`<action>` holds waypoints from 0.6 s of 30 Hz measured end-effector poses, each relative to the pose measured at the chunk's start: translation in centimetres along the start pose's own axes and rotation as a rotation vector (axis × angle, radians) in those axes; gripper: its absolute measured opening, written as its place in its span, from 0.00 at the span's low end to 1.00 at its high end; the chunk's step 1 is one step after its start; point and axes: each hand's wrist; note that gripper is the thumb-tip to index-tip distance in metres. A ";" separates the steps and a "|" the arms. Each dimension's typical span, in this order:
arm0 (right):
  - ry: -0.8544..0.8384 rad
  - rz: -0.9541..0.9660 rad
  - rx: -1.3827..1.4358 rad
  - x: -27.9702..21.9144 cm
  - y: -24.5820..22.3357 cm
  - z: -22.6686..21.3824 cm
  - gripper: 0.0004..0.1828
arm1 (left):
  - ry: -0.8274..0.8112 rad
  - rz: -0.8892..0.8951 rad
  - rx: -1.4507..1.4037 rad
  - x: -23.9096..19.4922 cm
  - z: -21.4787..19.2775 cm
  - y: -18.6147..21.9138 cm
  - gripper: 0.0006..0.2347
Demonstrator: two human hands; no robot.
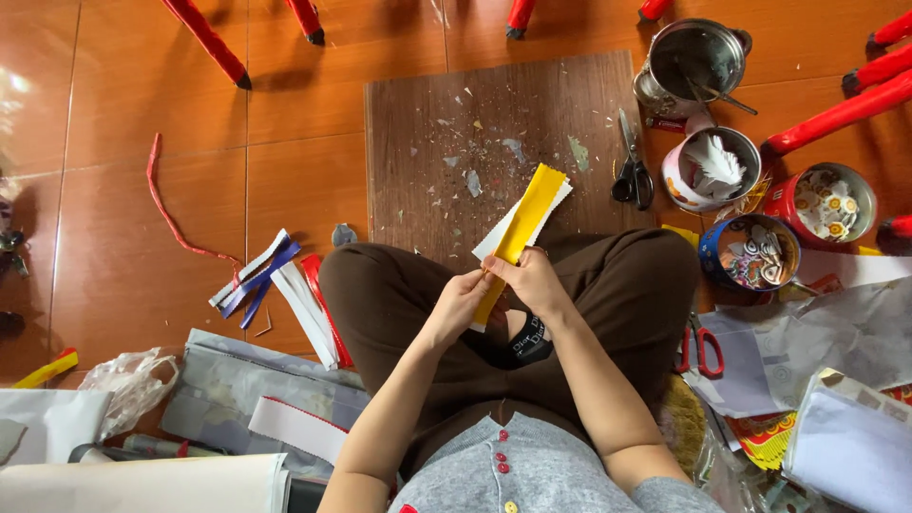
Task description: Cutting strips of yellow paper with scissors and folding them for a craft project
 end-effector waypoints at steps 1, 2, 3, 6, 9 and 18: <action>0.009 -0.056 -0.071 0.1 -1.2 0.7 0.11 | -0.004 0.003 -0.005 0.0 -0.2 0.3 0.12; 0.013 -0.055 -0.069 0.0 -1.2 0.5 0.11 | -0.008 0.001 -0.003 -0.5 -0.1 0.5 0.12; 0.028 -0.050 -0.052 0.0 -1.2 0.3 0.10 | -0.040 -0.031 -0.104 -1.0 0.0 0.6 0.13; 0.050 -0.022 -0.013 0.4 0.4 -0.3 0.09 | -0.088 -0.095 -0.236 -2.0 0.0 1.7 0.14; 0.072 0.008 0.024 0.5 0.8 -0.3 0.08 | -0.096 -0.147 -0.303 -2.7 0.0 2.6 0.14; 0.272 0.010 0.095 2.3 1.0 -0.8 0.11 | -0.190 -0.209 -0.149 -1.4 -1.4 4.5 0.16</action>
Point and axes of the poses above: each hand's wrist, its own x-axis towards the middle knuckle, its own z-axis out of the palm, y = z × x, and after that the axes turned 1 degree about y, right-handed
